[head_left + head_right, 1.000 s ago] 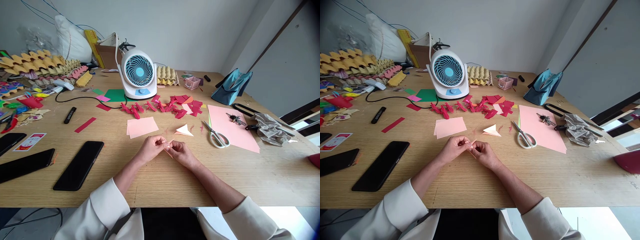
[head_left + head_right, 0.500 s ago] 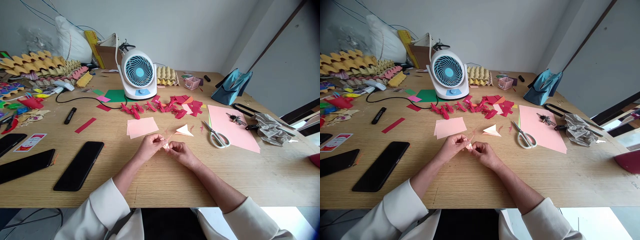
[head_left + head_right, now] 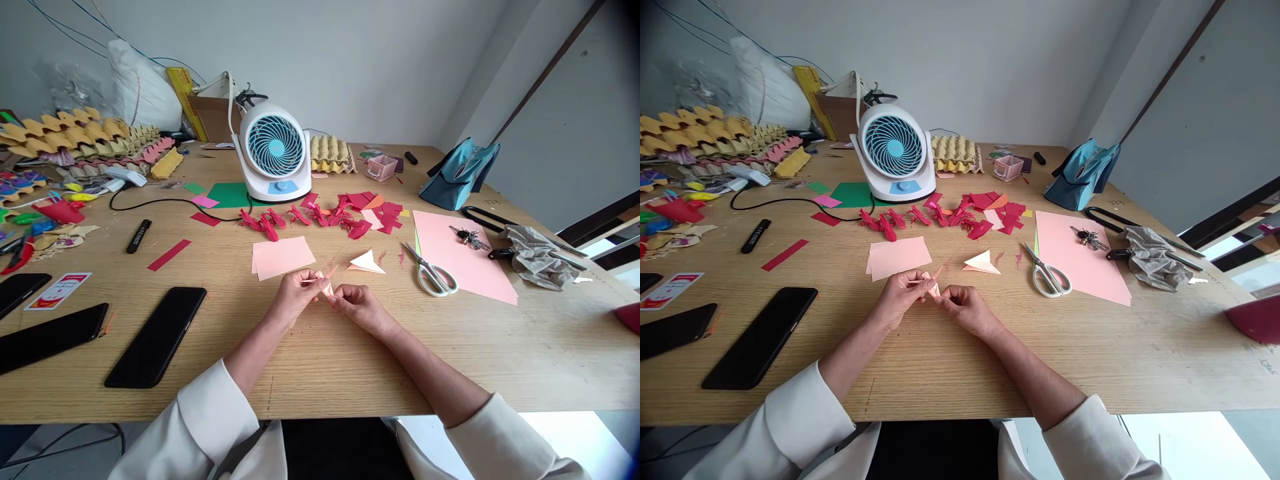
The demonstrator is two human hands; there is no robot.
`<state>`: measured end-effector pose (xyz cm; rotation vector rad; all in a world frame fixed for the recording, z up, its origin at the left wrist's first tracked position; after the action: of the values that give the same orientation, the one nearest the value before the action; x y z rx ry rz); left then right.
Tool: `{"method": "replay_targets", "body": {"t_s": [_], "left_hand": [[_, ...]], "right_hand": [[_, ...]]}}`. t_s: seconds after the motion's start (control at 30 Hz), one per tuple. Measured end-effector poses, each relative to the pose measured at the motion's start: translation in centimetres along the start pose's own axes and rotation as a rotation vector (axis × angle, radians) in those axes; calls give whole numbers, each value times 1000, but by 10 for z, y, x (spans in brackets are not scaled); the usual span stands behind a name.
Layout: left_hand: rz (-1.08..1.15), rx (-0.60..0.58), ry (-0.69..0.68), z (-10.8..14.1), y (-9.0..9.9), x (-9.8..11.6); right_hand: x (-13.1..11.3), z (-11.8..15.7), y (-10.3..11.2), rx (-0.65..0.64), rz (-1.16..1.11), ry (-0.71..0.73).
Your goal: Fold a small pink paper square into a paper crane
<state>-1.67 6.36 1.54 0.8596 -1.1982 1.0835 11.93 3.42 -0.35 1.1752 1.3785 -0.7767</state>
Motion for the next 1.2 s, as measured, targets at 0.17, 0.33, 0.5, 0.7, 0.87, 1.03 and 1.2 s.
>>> {"method": "replay_targets", "body": {"t_s": [0.17, 0.33, 0.5, 0.7, 0.87, 1.03, 1.2], "left_hand": [[89, -21, 86, 1, -2, -5], [87, -42, 112, 1, -3, -6], [85, -101, 219, 2, -6, -15], [97, -190, 329, 7, -14, -17], [88, -178, 353, 8, -14, -16], [70, -189, 319, 8, -14, -18], [-12, -128, 165, 3, -13, -18]], "right_hand": [[-1, 2, 0, -13, 60, -7], [-6, 0, 1, 17, -33, 61], [-12, -2, 15, 198, -166, 211], [-10, -2, 16, 183, -230, 197], [-8, -1, 17, 210, -234, 161], [-9, -2, 17, 211, -194, 131], [-8, -1, 17, 225, -101, 113]]}}
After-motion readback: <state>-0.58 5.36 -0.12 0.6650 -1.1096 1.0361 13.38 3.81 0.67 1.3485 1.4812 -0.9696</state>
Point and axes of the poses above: each hand's wrist, its own z-axis away from the middle knuckle, its own y-axis out of the back of the hand, x = y × z, the point moved 6 cm from there along -z, towards the middle knuckle, and after that the axes turned 8 degrees about y, right-handed, at the moved point
